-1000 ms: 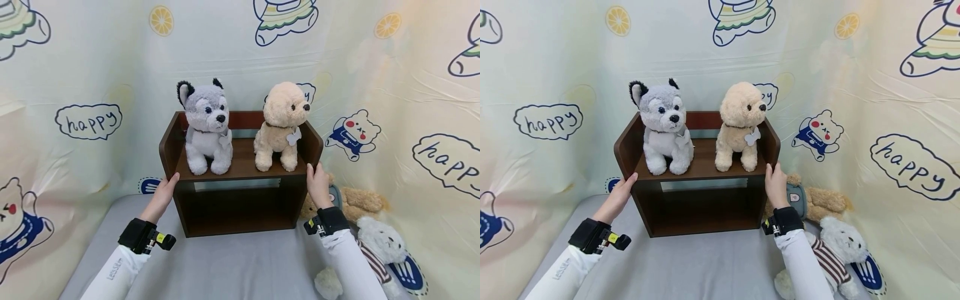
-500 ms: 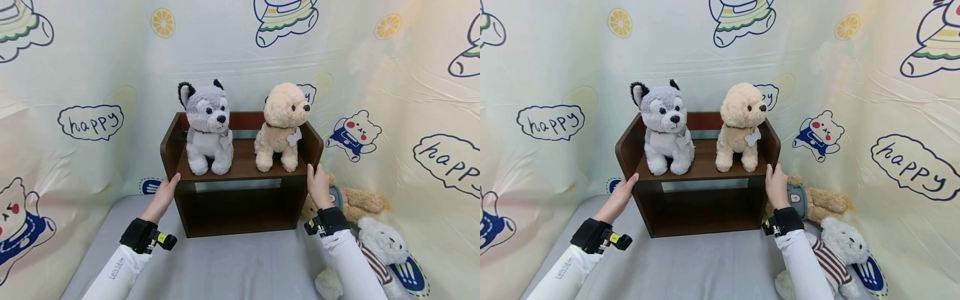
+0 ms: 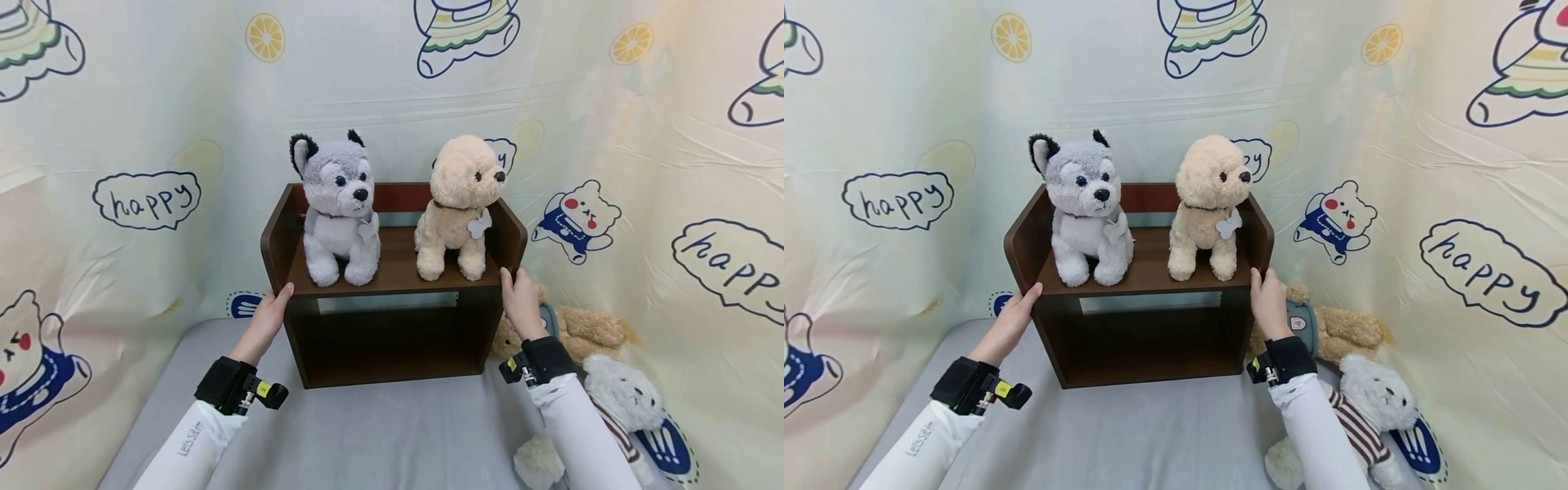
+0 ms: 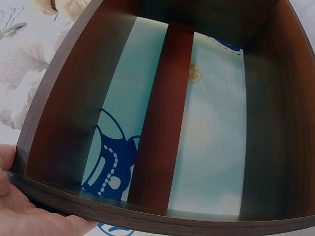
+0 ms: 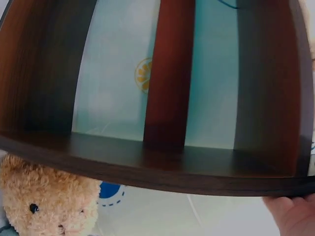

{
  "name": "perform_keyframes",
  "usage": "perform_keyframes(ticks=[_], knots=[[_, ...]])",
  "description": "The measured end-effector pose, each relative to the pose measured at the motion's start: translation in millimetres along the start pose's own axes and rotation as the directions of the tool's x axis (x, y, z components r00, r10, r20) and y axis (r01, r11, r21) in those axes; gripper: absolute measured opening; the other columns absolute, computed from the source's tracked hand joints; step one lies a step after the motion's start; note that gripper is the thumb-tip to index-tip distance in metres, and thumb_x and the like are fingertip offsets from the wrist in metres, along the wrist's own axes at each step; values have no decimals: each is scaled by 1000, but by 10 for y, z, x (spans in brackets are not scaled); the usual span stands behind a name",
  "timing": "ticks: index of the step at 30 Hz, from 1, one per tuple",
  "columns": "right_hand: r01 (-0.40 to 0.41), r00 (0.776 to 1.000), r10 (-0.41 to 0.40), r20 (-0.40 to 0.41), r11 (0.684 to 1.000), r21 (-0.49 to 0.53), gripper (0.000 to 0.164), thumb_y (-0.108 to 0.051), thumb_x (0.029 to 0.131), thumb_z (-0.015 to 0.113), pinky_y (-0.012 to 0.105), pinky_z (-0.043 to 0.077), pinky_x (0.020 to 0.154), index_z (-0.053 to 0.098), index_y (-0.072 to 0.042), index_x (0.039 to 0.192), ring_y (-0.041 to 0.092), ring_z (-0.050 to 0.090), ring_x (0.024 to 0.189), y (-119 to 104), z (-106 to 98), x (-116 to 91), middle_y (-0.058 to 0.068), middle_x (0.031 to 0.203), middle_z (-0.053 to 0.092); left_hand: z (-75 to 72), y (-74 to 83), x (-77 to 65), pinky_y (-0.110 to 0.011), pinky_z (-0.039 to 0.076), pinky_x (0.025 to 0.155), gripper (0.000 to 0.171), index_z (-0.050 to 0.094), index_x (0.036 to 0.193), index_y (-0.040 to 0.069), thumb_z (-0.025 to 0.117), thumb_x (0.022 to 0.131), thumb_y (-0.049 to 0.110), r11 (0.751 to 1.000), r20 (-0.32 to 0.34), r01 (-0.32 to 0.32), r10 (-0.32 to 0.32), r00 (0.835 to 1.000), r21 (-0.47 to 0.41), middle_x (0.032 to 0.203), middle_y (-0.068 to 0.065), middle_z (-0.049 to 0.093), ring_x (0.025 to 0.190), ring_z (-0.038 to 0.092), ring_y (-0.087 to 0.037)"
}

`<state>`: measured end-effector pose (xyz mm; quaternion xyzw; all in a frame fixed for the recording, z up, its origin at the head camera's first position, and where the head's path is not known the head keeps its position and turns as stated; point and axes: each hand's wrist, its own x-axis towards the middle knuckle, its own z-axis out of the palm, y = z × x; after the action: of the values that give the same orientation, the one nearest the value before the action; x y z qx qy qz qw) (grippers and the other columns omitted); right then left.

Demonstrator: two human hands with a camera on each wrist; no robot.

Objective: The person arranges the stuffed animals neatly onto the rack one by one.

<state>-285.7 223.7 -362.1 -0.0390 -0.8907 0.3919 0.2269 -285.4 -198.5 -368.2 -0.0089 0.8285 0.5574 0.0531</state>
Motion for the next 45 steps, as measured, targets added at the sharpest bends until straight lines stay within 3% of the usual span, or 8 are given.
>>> perform_keyframes(ticks=[6, 10, 14, 22, 24, 30, 36, 45], knots=[[-15, 994, 16, 113, 1000, -7, 45, -35, 99, 33, 31, 36, 52, 46, 6, 110, 25, 47, 62, -47, -61, 16, 14, 75, 45, -34, 0, -13, -61, 9, 103, 76, -6, 145, 2, 23, 95, 53, 1000, 4, -4, 4, 1000, -5, 150, -23, -1, 135, 4, -41], [54, 990, -50, 135, 998, -27, 49, -39, 97, 39, 33, 40, 60, 46, 5, 117, 28, 54, 74, -5, -91, -10, 19, 87, 55, -36, 3, -17, -61, 8, 103, 77, -6, 145, 4, 24, 94, 54, 1000, 4, 1, -1, 1000, -16, 150, -21, -2, 136, 3, -40], [135, 981, -123, 153, 988, -71, 48, -38, 95, 45, 36, 44, 63, 48, 6, 114, 30, 58, 79, 71, -132, -49, 23, 94, 60, -22, 10, -31, -61, 9, 104, 81, -5, 144, 1, 24, 93, 57, 1000, 0, 27, -27, 1000, -17, 150, -23, -1, 135, 5, -40], [189, 944, -154, 291, 977, -97, 45, -35, 93, 51, 34, 45, 59, 49, 5, 114, 24, 57, 67, 147, -243, -68, 20, 88, 62, -6, -15, -39, -61, 12, 103, 81, -2, 144, -2, 25, 94, 56, 1000, -18, 8, -8, 1000, 6, 148, -26, 4, 134, 9, -42], [204, 938, -164, 307, 973, -105, 46, -33, 93, 51, 39, 48, 66, 48, 6, 116, 30, 60, 78, 165, -261, -72, 24, 98, 61, -6, -17, -24, -61, 12, 103, 80, -2, 144, -1, 25, 94, 55, 1000, -22, -2, 2, 1000, 8, 149, -25, 4, 134, 9, -42], [189, 909, -117, 399, 971, -146, 55, -34, 94, 48, 49, 47, 80, 40, 11, 125, 43, 54, 101, 203, -337, -119, 34, 116, 52, 6, -9, -6, -61, 12, 103, 78, -1, 144, 0, 25, 94, 54, 1000, -23, -19, 19, 1000, 7, 149, -25, 5, 135, 10, -41], [214, 887, -94, 452, 951, -222, 53, -33, 94, 48, 48, 46, 77, 45, 14, 120, 42, 54, 98, 299, -407, -176, 32, 110, 55, 14, 3, -2, -60, 13, 103, 76, 0, 144, 0, 26, 95, 51, 999, -28, -40, 40, 999, 5, 149, -25, 6, 134, 11, -41], [245, 864, -103, 493, 941, -234, 55, -37, 93, 49, 47, 47, 76, 51, 14, 115, 38, 58, 92, 427, -487, -245, 28, 104, 60, 5, 0, -12, -60, 13, 104, 76, 1, 144, -1, 26, 95, 52, 999, -32, -33, 33, 999, 19, 148, -26, 8, 134, 12, -42]])
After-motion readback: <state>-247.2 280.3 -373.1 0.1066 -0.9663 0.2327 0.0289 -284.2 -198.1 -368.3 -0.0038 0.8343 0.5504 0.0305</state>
